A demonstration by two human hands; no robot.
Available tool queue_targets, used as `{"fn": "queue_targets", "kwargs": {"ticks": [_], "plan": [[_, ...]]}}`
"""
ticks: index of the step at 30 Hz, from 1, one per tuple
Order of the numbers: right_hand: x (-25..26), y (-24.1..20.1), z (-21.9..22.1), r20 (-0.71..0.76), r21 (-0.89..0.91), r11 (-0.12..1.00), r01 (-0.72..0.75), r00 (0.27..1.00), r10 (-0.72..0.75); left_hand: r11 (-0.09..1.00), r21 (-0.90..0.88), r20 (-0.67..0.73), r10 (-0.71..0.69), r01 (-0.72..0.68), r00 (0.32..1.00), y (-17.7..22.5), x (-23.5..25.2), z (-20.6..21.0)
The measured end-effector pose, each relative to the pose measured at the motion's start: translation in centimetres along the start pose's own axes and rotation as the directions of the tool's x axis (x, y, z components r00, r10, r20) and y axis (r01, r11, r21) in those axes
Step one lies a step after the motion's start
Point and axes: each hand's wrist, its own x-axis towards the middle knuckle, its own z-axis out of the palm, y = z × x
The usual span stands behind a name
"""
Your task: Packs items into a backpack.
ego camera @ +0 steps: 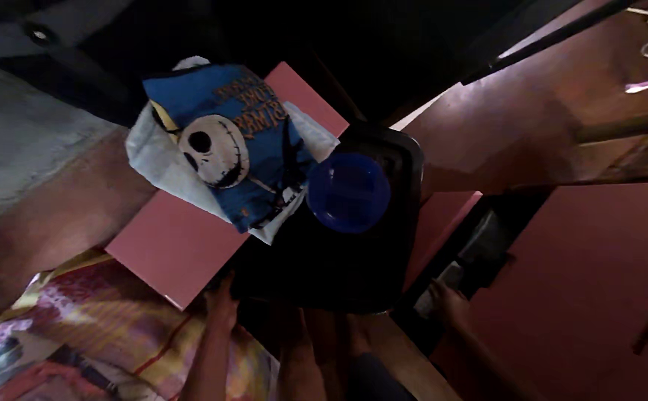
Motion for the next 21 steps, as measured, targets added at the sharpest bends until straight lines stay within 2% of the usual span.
{"fn": "queue_targets", "kwargs": {"ticks": [1,2,3,4,6,9,11,16,21], "plan": [[0.1,-1.6,-0.7,-0.061,0.262,0.964,-0.04,0.996,0.058,1.0,0.0,0.002,-0.01,0.01,1.0,-0.7,-0.7,0.4],[0.5,-3.4,-1.4,-0.126,0.443,0.896,-0.016,0.989,0.08,1.0,-0.006,-0.002,-0.017,0.017,1.0,-1.1,-1.4,1.0],[0.8,-5.4,-1.9,-0.184,0.52,0.853,0.049,0.981,0.056,1.0,-0.013,-0.01,-0.024,0.024,1.0,-1.6,-1.9,1.6],[0.9,-7.3,-2.2,-0.221,0.521,0.846,0.115,0.975,0.003,0.999,-0.016,-0.015,-0.034,0.034,0.999,-2.1,-2.3,2.1],[0.7,-9.5,-1.9,-0.247,0.363,0.913,0.185,0.964,-0.097,0.998,-0.004,0.004,-0.058,0.058,0.998,-3.6,-3.1,3.0],[1.2,-9.0,-1.0,-0.285,0.107,0.989,0.1,0.956,-0.066,0.998,0.032,0.057,-0.048,0.046,0.997,-5.6,-4.3,4.6],[1.5,-7.5,-1.8,-0.243,0.032,0.999,0.002,0.97,0.006,0.998,0.051,0.104,-0.04,0.034,0.994,-6.4,-5.3,5.6],[3.3,-4.6,-5.3,-0.086,0.191,0.978,-0.088,0.991,0.106,0.999,0.006,0.14,0.04,-0.042,0.989,-7.8,-7.1,8.4],[0.4,-7.8,-5.4,0.027,0.197,0.973,-0.121,0.993,0.118,0.994,0.0,0.207,0.109,-0.112,0.972,-6.2,-6.6,9.7]]}}
